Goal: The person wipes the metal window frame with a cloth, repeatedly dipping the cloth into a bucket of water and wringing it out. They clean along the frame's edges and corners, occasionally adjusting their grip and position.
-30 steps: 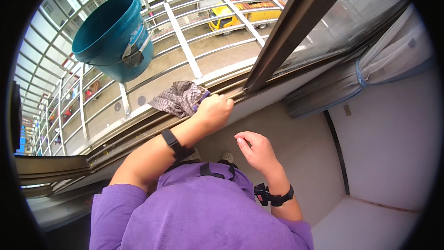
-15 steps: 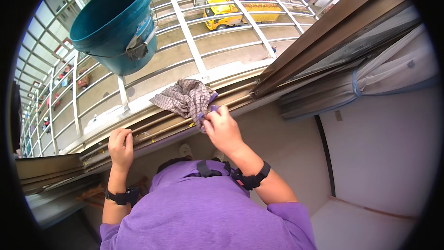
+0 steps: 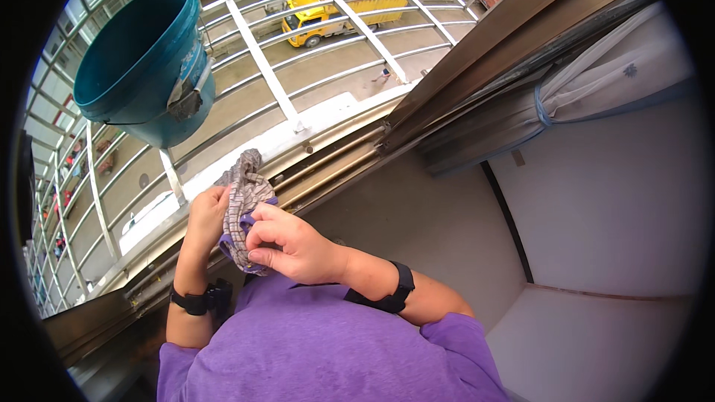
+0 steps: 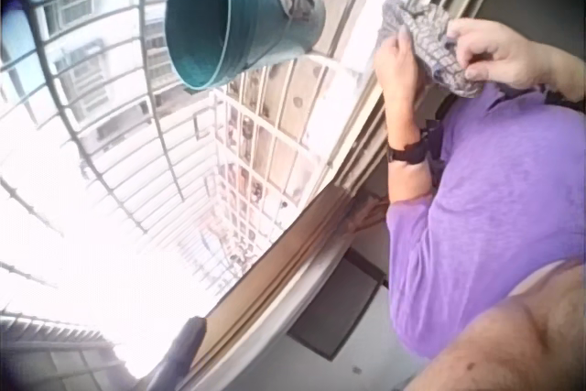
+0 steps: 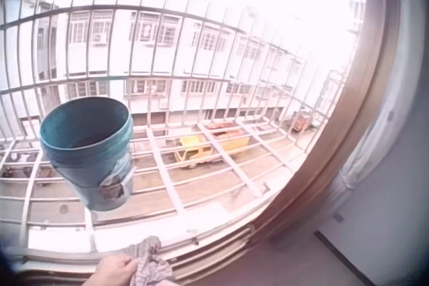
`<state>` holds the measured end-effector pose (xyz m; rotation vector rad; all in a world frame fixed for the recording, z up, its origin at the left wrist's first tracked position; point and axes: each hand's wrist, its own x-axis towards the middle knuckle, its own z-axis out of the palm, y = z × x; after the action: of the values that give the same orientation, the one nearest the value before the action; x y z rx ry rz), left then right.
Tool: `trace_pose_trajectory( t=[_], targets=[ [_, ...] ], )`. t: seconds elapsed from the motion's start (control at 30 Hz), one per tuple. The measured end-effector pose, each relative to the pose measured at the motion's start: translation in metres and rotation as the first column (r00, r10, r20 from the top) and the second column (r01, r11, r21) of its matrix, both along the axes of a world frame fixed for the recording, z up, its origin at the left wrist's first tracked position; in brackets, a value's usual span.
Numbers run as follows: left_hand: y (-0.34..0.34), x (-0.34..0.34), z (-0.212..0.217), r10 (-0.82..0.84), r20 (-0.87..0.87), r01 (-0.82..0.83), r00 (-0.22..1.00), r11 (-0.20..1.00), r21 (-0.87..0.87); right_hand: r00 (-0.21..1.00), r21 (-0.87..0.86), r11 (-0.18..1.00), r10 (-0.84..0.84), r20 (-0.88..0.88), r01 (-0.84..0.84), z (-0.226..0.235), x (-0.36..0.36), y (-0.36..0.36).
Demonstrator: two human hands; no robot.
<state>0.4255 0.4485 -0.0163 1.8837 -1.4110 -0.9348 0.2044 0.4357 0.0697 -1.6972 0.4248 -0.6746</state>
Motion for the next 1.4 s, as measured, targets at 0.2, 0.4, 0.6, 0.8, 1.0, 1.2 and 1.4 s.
trace_pose_trajectory(
  t=[0.2,0.4,0.6,0.8,1.0,1.2,1.4],
  targets=[
    [-0.004,0.032,0.028,0.032,-0.826,-0.165,0.563,0.983,-0.075,0.98,-0.014,0.987,0.16,-0.118,-0.163,-0.012,0.026,0.01],
    [0.023,0.058,0.112,-0.247,-0.875,-0.245,0.416,0.896,-0.37,0.954,0.065,0.982,-0.155,-0.256,0.177,-0.026,0.025,-0.022],
    [0.031,0.061,0.114,-0.562,-0.733,-0.181,0.385,0.732,-0.657,0.948,0.181,0.955,-0.186,-0.258,0.236,-0.04,0.071,-0.037],
    [0.035,0.083,0.11,-0.609,-0.716,-0.223,0.34,0.688,-0.691,0.953,0.322,0.905,-0.216,-0.213,0.277,-0.059,0.091,-0.022],
    [0.055,0.097,0.125,-0.129,-0.147,0.019,0.981,0.813,-0.583,0.735,-0.614,0.536,-0.67,0.109,0.579,0.016,0.006,-0.062],
    [0.045,0.051,0.104,-0.27,0.331,0.373,0.904,0.877,-0.303,0.657,-0.742,0.368,-0.743,0.128,0.56,0.01,-0.058,-0.063],
    [0.016,-0.008,0.088,-0.036,0.588,0.35,0.808,0.832,-0.43,0.709,-0.58,0.647,-0.686,-0.162,0.494,-0.043,-0.085,-0.051]
  ],
)
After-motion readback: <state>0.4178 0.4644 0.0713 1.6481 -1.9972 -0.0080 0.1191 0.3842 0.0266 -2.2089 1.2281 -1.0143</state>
